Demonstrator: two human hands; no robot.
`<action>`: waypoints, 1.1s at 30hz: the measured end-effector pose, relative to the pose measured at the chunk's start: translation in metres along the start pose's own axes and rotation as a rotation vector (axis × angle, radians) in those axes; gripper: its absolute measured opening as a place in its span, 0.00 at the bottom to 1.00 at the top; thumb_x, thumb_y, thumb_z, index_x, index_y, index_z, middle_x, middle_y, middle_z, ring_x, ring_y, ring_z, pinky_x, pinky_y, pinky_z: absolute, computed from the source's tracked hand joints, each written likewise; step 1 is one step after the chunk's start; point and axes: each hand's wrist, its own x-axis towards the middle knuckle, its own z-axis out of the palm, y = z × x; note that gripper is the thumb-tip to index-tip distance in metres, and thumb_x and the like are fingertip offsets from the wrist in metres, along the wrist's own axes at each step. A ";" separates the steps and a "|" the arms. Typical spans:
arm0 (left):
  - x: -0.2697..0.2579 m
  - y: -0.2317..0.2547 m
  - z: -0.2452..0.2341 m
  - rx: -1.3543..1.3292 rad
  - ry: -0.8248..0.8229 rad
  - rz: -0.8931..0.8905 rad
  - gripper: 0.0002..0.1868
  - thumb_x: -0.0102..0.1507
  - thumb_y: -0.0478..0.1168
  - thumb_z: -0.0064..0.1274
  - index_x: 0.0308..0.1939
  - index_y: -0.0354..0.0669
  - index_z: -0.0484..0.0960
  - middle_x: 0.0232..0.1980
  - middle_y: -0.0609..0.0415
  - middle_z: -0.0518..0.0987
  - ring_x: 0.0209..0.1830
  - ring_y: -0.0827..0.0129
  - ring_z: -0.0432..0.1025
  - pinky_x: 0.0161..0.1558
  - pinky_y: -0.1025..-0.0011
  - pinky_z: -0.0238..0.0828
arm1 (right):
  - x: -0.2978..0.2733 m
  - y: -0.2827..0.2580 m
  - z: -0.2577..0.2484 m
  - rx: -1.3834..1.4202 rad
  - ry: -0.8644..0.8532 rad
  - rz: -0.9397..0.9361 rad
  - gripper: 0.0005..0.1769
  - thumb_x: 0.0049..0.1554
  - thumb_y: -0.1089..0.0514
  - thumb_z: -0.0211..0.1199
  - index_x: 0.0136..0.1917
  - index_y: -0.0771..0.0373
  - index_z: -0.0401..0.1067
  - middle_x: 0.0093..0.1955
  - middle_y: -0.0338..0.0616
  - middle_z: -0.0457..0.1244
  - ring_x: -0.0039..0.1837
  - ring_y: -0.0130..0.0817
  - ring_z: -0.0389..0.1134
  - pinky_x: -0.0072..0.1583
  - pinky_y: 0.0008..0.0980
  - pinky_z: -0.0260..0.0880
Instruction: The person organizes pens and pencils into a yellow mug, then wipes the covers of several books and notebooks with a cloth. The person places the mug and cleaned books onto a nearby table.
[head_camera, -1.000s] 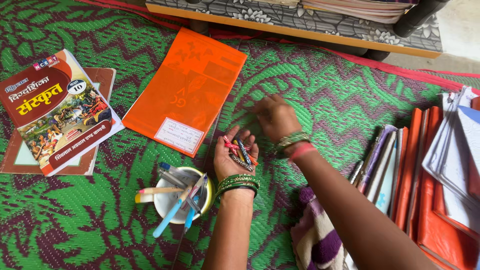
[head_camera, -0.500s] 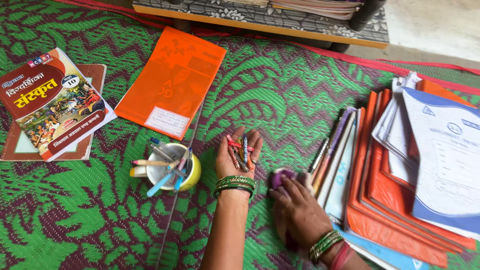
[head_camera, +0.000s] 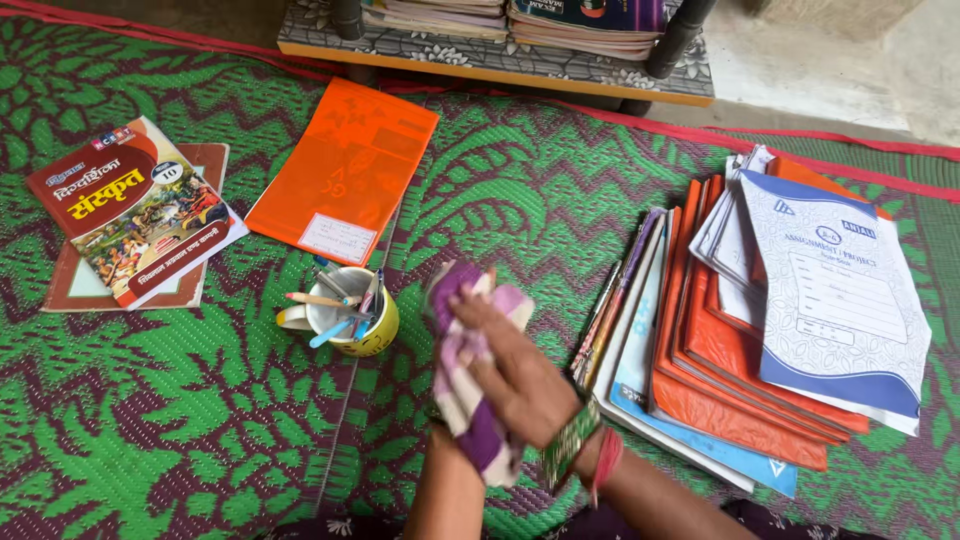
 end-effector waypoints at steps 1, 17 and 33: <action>-0.001 0.000 -0.003 0.121 -0.012 0.060 0.35 0.71 0.59 0.33 0.75 0.42 0.61 0.69 0.40 0.69 0.67 0.56 0.67 0.66 0.61 0.65 | 0.002 0.000 -0.004 0.036 0.044 0.081 0.33 0.64 0.47 0.50 0.80 0.55 0.55 0.84 0.54 0.47 0.85 0.48 0.46 0.80 0.41 0.46; -0.036 0.021 0.051 0.467 -0.015 0.239 0.36 0.69 0.61 0.27 0.80 0.55 0.51 0.83 0.49 0.54 0.81 0.63 0.52 0.75 0.58 0.49 | 0.001 -0.025 0.008 0.036 -0.091 0.108 0.39 0.65 0.33 0.38 0.84 0.46 0.45 0.91 0.50 0.32 0.87 0.52 0.30 0.80 0.54 0.31; -0.004 0.031 0.032 -0.161 0.094 0.168 0.31 0.69 0.53 0.39 0.73 0.42 0.65 0.69 0.43 0.72 0.67 0.57 0.69 0.66 0.58 0.64 | 0.000 0.063 -0.031 0.166 0.530 0.179 0.16 0.61 0.47 0.54 0.50 0.62 0.73 0.48 0.44 0.69 0.46 0.36 0.74 0.44 0.34 0.75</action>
